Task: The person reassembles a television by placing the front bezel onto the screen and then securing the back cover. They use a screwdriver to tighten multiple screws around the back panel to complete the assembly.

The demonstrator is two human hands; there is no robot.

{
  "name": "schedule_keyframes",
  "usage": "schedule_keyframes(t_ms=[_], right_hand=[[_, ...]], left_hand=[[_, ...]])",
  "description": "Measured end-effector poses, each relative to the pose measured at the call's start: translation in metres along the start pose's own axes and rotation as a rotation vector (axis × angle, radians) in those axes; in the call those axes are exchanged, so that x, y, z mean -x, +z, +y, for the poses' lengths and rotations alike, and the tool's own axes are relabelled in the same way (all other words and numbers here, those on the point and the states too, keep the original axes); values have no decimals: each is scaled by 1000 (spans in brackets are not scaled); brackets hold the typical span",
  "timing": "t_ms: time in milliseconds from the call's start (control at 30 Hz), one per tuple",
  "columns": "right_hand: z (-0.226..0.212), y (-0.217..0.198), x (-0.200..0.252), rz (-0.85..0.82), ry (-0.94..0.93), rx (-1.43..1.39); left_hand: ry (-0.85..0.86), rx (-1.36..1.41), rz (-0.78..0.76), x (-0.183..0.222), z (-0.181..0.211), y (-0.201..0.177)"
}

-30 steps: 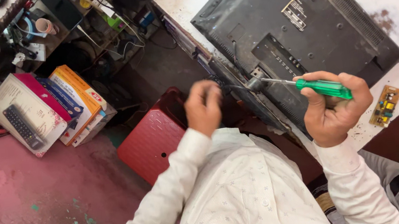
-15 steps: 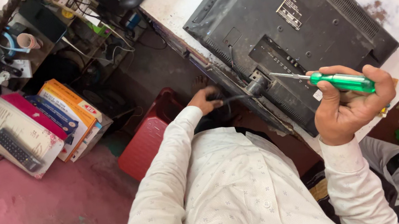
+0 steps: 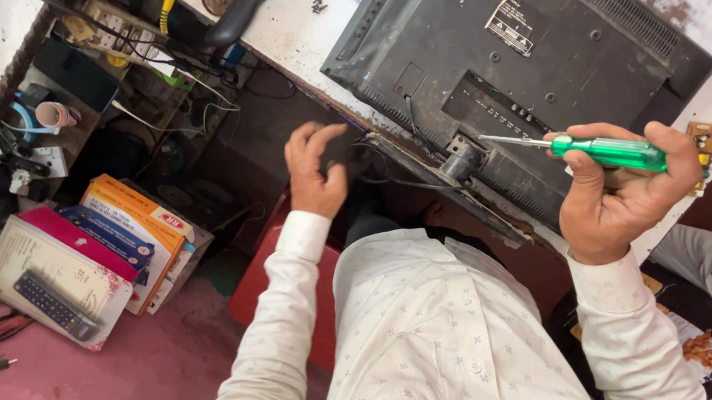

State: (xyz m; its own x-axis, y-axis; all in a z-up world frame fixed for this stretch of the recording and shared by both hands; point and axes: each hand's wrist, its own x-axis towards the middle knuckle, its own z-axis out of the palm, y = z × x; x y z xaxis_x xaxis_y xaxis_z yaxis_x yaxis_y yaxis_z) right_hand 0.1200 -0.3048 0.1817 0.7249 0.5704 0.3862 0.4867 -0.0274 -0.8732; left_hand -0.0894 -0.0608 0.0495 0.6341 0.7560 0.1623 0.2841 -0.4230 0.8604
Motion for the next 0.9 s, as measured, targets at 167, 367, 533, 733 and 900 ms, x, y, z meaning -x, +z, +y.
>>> schedule_keyframes(t_ms=[167, 367, 533, 733, 900], right_hand=[[-4, -1, 1, 16, 14, 41], [-4, -5, 7, 20, 4, 44], [-1, 1, 7, 27, 16, -15], [-2, 14, 2, -29, -7, -15], [-4, 12, -1, -9, -7, -16]], left_hand=[[504, -222, -287, -52, 73, 5], [481, -505, -803, -99, 79, 14], [453, -493, -841, -103, 72, 7], [287, -655, -1030, -113, 76, 37], [614, -836, -1051, -133, 67, 88]])
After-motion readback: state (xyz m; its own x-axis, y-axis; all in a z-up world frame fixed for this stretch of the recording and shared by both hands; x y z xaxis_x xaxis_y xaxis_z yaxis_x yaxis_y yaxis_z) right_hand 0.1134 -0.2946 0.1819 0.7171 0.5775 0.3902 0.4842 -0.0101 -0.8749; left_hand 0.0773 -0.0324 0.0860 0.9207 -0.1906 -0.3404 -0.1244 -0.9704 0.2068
